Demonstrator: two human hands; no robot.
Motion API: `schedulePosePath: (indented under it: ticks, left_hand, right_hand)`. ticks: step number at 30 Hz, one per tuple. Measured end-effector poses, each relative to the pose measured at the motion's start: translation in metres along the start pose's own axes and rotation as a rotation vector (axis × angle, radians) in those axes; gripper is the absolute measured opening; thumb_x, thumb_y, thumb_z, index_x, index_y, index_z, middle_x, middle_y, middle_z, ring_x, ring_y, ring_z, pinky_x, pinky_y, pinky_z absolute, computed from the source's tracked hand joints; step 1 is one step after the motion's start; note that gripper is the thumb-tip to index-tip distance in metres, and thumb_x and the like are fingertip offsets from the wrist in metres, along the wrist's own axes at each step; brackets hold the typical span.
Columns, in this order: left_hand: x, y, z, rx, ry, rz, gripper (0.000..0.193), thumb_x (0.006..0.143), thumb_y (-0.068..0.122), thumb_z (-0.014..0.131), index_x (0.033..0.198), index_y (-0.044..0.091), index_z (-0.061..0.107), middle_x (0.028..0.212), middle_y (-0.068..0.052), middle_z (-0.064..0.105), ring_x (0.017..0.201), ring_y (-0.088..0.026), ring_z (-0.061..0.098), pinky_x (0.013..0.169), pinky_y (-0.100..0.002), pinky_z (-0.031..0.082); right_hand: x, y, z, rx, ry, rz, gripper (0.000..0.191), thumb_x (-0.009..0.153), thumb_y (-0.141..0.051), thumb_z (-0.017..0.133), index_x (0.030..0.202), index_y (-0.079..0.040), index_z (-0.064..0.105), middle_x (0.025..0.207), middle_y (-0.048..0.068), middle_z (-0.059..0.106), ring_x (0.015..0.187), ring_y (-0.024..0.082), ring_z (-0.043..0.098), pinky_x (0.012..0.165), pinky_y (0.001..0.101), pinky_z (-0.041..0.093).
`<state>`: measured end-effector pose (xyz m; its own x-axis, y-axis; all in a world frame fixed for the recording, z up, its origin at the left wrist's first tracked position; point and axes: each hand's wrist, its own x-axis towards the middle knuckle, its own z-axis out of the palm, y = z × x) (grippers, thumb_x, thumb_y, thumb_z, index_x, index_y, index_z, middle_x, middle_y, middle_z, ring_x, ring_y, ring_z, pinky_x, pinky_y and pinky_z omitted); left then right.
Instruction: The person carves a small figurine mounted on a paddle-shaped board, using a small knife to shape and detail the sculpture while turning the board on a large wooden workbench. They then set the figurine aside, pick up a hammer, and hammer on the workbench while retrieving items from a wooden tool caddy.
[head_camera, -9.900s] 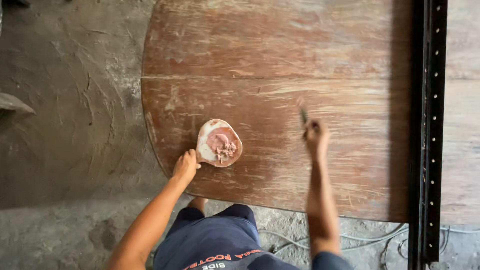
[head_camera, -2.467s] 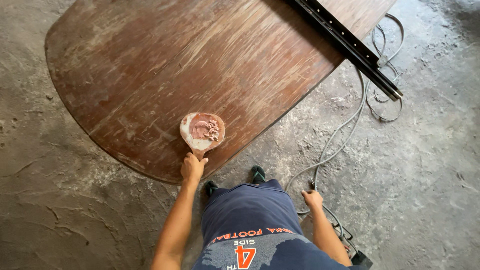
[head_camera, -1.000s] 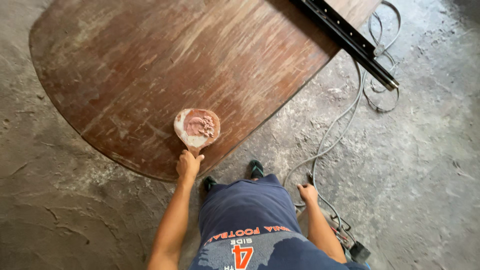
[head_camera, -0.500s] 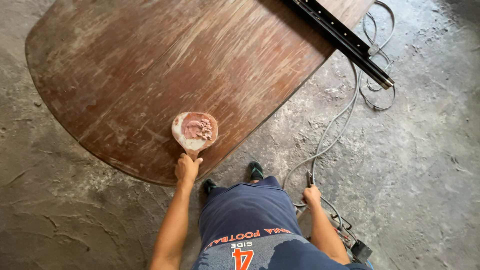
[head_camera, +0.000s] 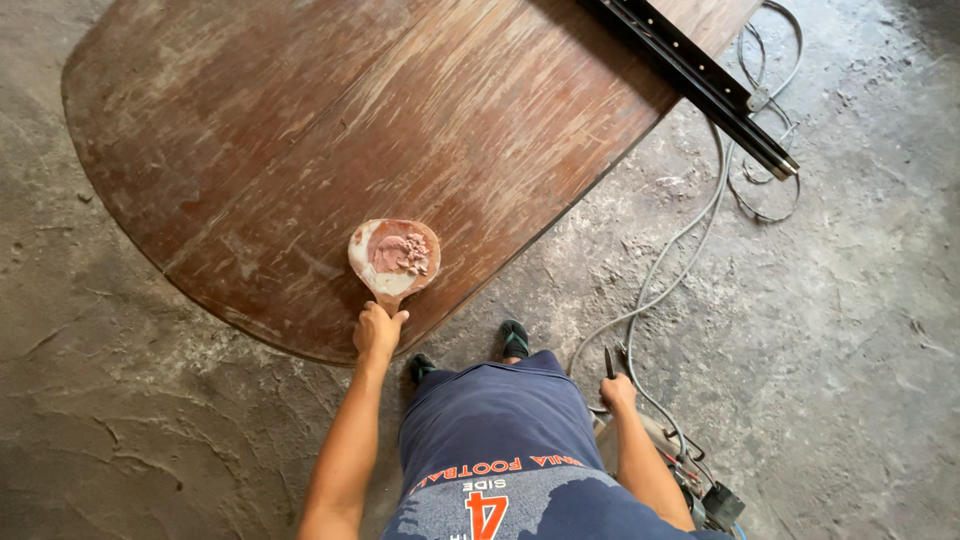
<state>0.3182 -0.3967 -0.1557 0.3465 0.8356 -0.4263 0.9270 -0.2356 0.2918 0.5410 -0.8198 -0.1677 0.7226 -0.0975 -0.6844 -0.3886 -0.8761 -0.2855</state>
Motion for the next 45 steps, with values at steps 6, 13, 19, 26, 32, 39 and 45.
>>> schedulePosePath:
  ticks: [6,13,19,26,32,39,45]
  left_hand:
    - [-0.001,0.000,0.004,0.031,0.031,0.019,0.073,0.081,0.052,0.082,0.116,-0.007,0.057,0.111,-0.030,0.070,0.102,-0.046,0.070,0.085,-0.052,0.058]
    - [-0.001,0.002,0.005,0.023,0.029,0.020,0.075,0.081,0.052,0.083,0.117,-0.008,0.057,0.112,-0.031,0.069,0.101,-0.046,0.070,0.086,-0.052,0.058]
    - [-0.001,0.002,0.003,0.016,0.022,0.012,0.075,0.081,0.052,0.083,0.118,-0.009,0.056,0.114,-0.030,0.069,0.103,-0.046,0.070,0.087,-0.053,0.058]
    - [-0.001,0.003,0.003,0.000,0.015,-0.006,0.075,0.080,0.051,0.083,0.119,-0.007,0.056,0.115,-0.029,0.069,0.104,-0.046,0.070,0.088,-0.053,0.057]
    - [-0.001,0.004,0.003,0.005,0.015,-0.004,0.075,0.081,0.052,0.082,0.119,-0.007,0.056,0.116,-0.029,0.069,0.105,-0.046,0.070,0.089,-0.052,0.057]
    - [0.000,0.004,0.004,0.018,0.013,-0.007,0.076,0.080,0.053,0.082,0.119,-0.006,0.055,0.115,-0.029,0.069,0.104,-0.046,0.070,0.087,-0.053,0.058]
    - [0.002,0.006,0.004,0.005,0.025,-0.009,0.076,0.080,0.053,0.082,0.119,-0.006,0.056,0.115,-0.029,0.069,0.104,-0.046,0.070,0.087,-0.052,0.058]
  right_hand:
    - [0.006,-0.002,-0.004,-0.077,0.038,-0.049,0.029,0.084,-0.018,0.060,0.102,-0.001,0.075,0.079,0.020,0.076,0.068,0.030,0.075,0.068,0.0412,0.058]
    - [0.005,-0.006,-0.006,-0.083,0.025,-0.028,0.030,0.083,-0.018,0.059,0.104,-0.002,0.075,0.083,0.021,0.077,0.069,0.031,0.077,0.069,0.0425,0.060]
    - [0.000,-0.009,-0.007,-0.043,0.018,-0.011,0.030,0.085,-0.018,0.060,0.105,-0.001,0.073,0.081,0.020,0.076,0.065,0.031,0.075,0.062,0.0422,0.059]
    - [0.000,-0.009,-0.008,0.007,0.003,0.002,0.030,0.086,-0.017,0.060,0.106,0.002,0.070,0.078,0.020,0.075,0.061,0.030,0.074,0.059,0.0413,0.059]
    - [-0.002,-0.013,-0.011,-0.019,0.004,0.007,0.029,0.087,-0.017,0.060,0.105,0.003,0.070,0.078,0.021,0.075,0.061,0.030,0.075,0.060,0.0413,0.060]
    - [0.004,-0.008,-0.008,-0.020,0.010,-0.015,0.029,0.086,-0.019,0.060,0.102,0.002,0.072,0.078,0.019,0.076,0.061,0.030,0.075,0.061,0.0416,0.060]
    - [0.003,-0.009,-0.009,-0.127,0.046,-0.046,0.033,0.086,-0.026,0.064,0.102,0.001,0.074,0.082,0.020,0.077,0.070,0.030,0.077,0.072,0.0419,0.060]
